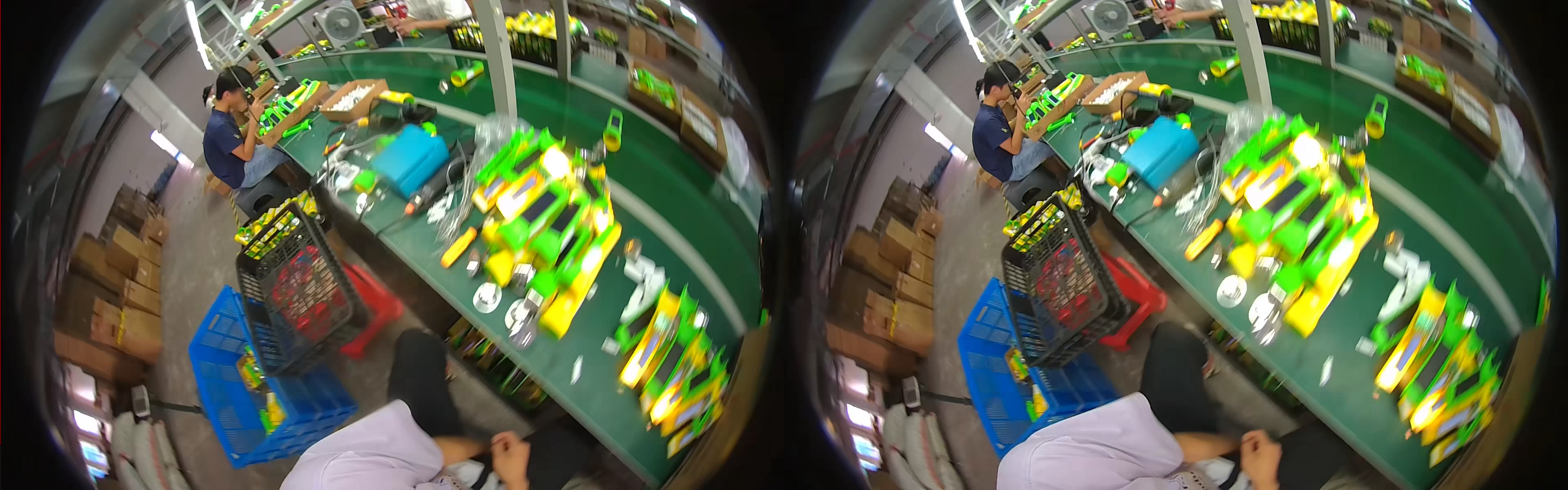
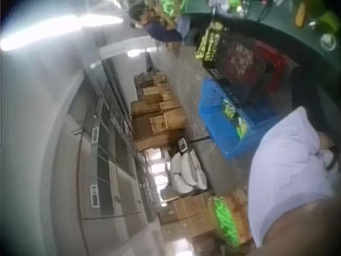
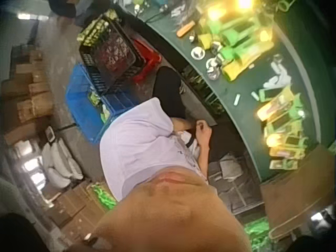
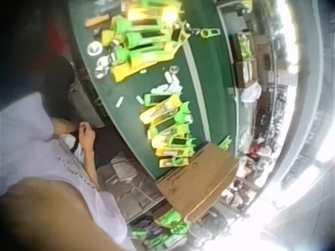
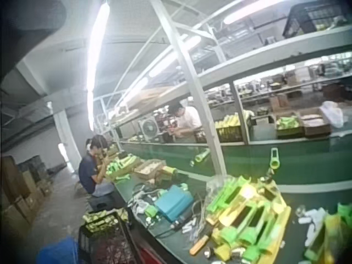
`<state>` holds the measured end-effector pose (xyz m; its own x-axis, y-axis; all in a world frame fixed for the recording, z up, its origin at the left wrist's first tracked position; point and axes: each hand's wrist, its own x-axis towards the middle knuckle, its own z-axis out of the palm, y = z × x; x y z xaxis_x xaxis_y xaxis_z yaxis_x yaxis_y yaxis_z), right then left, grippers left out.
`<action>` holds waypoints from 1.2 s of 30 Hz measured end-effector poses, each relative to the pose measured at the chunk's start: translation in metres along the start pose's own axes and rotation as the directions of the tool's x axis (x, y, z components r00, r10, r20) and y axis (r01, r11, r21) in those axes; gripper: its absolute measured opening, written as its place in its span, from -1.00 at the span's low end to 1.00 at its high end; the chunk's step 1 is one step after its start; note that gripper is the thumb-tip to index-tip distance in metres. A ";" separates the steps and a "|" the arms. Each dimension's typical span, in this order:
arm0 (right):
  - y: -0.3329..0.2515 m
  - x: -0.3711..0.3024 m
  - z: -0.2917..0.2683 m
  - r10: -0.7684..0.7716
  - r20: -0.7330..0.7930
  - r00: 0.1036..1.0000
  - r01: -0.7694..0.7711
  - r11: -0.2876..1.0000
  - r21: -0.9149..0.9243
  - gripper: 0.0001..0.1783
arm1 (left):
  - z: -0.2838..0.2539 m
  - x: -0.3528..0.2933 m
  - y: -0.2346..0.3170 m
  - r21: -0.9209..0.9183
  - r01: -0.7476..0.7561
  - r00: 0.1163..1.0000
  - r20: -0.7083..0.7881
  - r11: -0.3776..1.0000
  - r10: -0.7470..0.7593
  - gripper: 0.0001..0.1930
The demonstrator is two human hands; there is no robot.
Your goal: The person places a cardboard box of components onto the workbench, arranges flashlight parts, and assembles flashlights by fitting casing sections together and inserting switch covers by hand.
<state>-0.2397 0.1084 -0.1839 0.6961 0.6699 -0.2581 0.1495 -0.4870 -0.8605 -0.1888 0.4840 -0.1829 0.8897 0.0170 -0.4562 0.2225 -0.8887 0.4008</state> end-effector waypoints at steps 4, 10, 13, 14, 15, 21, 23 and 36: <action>0.007 0.021 -0.016 -0.002 0.320 0.947 -0.002 1.000 0.011 -0.85 | -0.039 0.058 -0.013 -0.016 -0.018 0.996 -0.083 1.000 0.016 -0.67; -0.020 0.051 -0.055 0.067 0.353 0.933 -0.052 0.997 -0.053 -0.84 | -0.015 0.138 0.047 -0.101 -0.194 0.980 -0.054 0.976 0.189 -0.69; -0.047 0.068 -0.074 0.021 0.389 0.921 -0.054 0.996 0.075 -0.83 | 0.007 0.145 0.088 -0.125 -0.261 0.965 -0.036 0.957 0.259 -0.70; -0.055 0.069 -0.076 -0.010 0.412 0.911 -0.070 0.981 0.181 -0.83 | 0.021 0.141 0.098 -0.130 -0.281 0.960 -0.019 0.951 0.281 -0.70; -0.066 0.070 -0.083 -0.053 0.414 0.909 -0.046 0.973 0.225 -0.85 | 0.036 0.136 0.109 -0.134 -0.298 0.954 0.000 0.945 0.301 -0.70; -0.119 0.048 -0.127 -0.353 0.248 0.902 0.257 0.901 0.350 -0.88 | 0.122 0.064 0.148 -0.181 -0.352 0.905 0.183 0.918 0.383 -0.72; -0.155 0.021 -0.170 -0.431 0.042 0.902 0.401 0.868 0.293 -0.89 | 0.152 0.020 0.161 -0.217 -0.355 0.872 0.273 0.909 0.405 -0.72; -0.283 -0.128 -0.328 -0.946 -0.320 0.051 0.636 0.278 -0.720 -0.68 | -0.237 -0.293 0.265 0.430 -0.622 0.084 -0.795 0.655 0.601 -0.57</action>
<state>-0.1409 -0.0234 0.2364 0.1187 0.3157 0.9414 0.9898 -0.1124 -0.0872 -0.2959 0.3523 0.2453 0.5253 -0.1685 0.8340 -0.5785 -0.7895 0.2049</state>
